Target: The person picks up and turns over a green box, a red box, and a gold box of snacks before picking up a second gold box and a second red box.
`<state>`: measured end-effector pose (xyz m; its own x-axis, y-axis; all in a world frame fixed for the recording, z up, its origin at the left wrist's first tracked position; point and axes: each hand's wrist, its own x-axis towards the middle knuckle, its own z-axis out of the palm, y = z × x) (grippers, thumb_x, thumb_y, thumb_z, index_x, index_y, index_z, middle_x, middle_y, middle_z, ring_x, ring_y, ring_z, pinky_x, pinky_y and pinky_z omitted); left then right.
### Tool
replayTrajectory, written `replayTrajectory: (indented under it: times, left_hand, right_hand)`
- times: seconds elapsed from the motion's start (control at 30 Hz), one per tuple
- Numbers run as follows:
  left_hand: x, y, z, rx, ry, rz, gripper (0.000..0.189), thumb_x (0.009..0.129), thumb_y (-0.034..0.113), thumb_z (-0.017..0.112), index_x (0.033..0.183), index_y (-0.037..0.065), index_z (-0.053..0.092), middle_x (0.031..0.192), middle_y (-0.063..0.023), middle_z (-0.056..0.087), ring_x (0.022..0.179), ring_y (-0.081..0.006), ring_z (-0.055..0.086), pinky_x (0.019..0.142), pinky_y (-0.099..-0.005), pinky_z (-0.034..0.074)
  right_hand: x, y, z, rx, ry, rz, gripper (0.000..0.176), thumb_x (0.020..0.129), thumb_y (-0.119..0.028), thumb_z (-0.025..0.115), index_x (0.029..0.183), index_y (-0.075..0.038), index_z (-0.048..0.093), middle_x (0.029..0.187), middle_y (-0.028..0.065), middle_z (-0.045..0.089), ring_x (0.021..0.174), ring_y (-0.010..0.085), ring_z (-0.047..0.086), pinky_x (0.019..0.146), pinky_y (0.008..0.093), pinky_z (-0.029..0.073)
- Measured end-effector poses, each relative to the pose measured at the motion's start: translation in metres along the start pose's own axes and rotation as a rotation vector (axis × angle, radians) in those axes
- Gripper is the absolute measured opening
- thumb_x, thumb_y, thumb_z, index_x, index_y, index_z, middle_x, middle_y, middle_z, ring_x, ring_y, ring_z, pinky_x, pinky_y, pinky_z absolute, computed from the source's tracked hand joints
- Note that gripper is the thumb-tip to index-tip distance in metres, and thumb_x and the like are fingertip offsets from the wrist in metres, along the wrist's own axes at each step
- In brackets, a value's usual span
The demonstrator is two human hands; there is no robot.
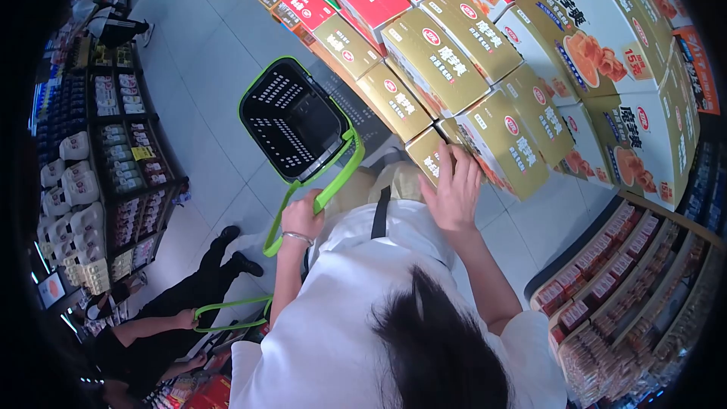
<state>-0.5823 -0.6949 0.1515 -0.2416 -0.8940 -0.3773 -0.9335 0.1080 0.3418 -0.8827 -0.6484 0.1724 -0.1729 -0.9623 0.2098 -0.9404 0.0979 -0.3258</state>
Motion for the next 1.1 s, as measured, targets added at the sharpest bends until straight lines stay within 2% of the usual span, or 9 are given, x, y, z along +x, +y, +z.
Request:
replayTrajectory:
  times: [0.27,0.53,0.73,0.83,0.9,0.93,1.0,1.03,1.1]
  left_hand:
    - [-0.004,-0.001,0.008,-0.024,-0.018,-0.019,0.037,0.077,0.012,0.06,0.114,0.016,0.065,0.082,-0.0212,0.069,0.08,-0.0408,0.067,0.076,-0.0504,0.053]
    - [-0.005,-0.011,0.012,-0.013,-0.039,0.009,0.04,0.076,0.013,0.061,0.116,0.015,0.065,0.084,-0.0209,0.069,0.081,-0.0409,0.067,0.076,-0.0504,0.052]
    - [-0.005,-0.009,-0.009,-0.199,-0.069,0.018,0.054,0.082,0.019,0.065,0.135,0.015,0.055,0.095,-0.0204,0.07,0.086,-0.0409,0.067,0.08,-0.0505,0.052]
    - [-0.002,-0.013,-0.021,-0.389,0.043,0.118,0.059,0.088,0.025,0.066,0.143,0.012,0.048,0.104,-0.0171,0.07,0.077,-0.0339,0.07,0.074,-0.043,0.055]
    - [0.005,-0.018,-0.024,-0.802,-0.026,0.033,0.055,0.098,0.035,0.054,0.144,0.007,0.046,0.112,-0.0113,0.068,0.069,-0.0207,0.067,0.063,-0.0311,0.053]
    - [0.008,-0.02,-0.027,-0.801,-0.028,0.034,0.055,0.098,0.035,0.054,0.144,0.007,0.046,0.112,-0.0113,0.068,0.069,-0.0207,0.067,0.063,-0.0311,0.053]
    - [0.014,-0.02,-0.034,-1.045,-0.04,0.046,0.057,0.103,0.045,0.036,0.144,0.006,0.046,0.116,-0.0087,0.066,0.066,-0.0116,0.063,0.056,-0.0223,0.047]
    - [0.017,-0.02,-0.034,-1.012,-0.058,0.058,0.068,0.103,0.054,0.025,0.144,0.005,0.046,0.119,-0.0094,0.066,0.066,-0.0127,0.064,0.055,-0.0226,0.046]
    - [0.019,-0.02,-0.038,-1.004,-0.081,0.079,0.071,0.102,0.057,0.024,0.145,0.005,0.045,0.12,-0.01,0.065,0.067,-0.0139,0.065,0.056,-0.0235,0.047]
  right_hand:
    - [0.002,0.0,-0.001,0.089,-0.105,0.05,0.079,0.075,-0.022,0.08,0.142,-0.002,0.042,0.127,0.0165,0.044,0.113,0.0354,0.045,0.101,0.0497,0.036]
    - [-0.002,-0.001,-0.002,0.112,-0.099,0.096,0.077,0.076,-0.012,0.077,0.142,-0.001,0.039,0.135,0.0206,0.045,0.125,0.0408,0.043,0.107,0.0486,0.035]
    - [-0.006,-0.001,-0.026,0.302,-0.062,0.095,0.073,0.075,-0.009,0.078,0.14,-0.005,0.045,0.132,0.0181,0.05,0.12,0.0389,0.049,0.103,0.0481,0.04]
    - [-0.002,-0.009,-0.057,0.392,-0.03,0.042,0.07,0.072,-0.007,0.081,0.135,-0.005,0.051,0.129,0.0172,0.053,0.118,0.0364,0.052,0.1,0.0463,0.044]
    - [0.005,-0.013,-0.072,0.461,-0.014,0.034,0.068,0.071,-0.006,0.082,0.133,-0.004,0.053,0.128,0.0169,0.055,0.117,0.0359,0.054,0.099,0.045,0.045]
    - [0.007,-0.014,-0.075,0.532,-0.002,0.027,0.067,0.069,-0.005,0.083,0.13,-0.003,0.055,0.127,0.0166,0.057,0.116,0.0354,0.056,0.098,0.0438,0.046]
    - [0.014,-0.008,-0.075,0.593,-0.031,0.012,0.066,0.069,-0.003,0.083,0.13,-0.002,0.056,0.129,0.0164,0.057,0.116,0.032,0.058,0.099,0.0412,0.047]
    - [0.019,-0.006,-0.075,0.655,-0.06,-0.006,0.066,0.069,0.0,0.083,0.13,-0.001,0.058,0.131,0.0161,0.057,0.117,0.0286,0.059,0.1,0.0387,0.048]
    - [0.03,-0.015,-0.075,0.884,-0.106,0.066,0.065,0.071,0.001,0.081,0.131,0.0,0.057,0.132,0.0159,0.057,0.117,0.025,0.059,0.1,0.0363,0.048]
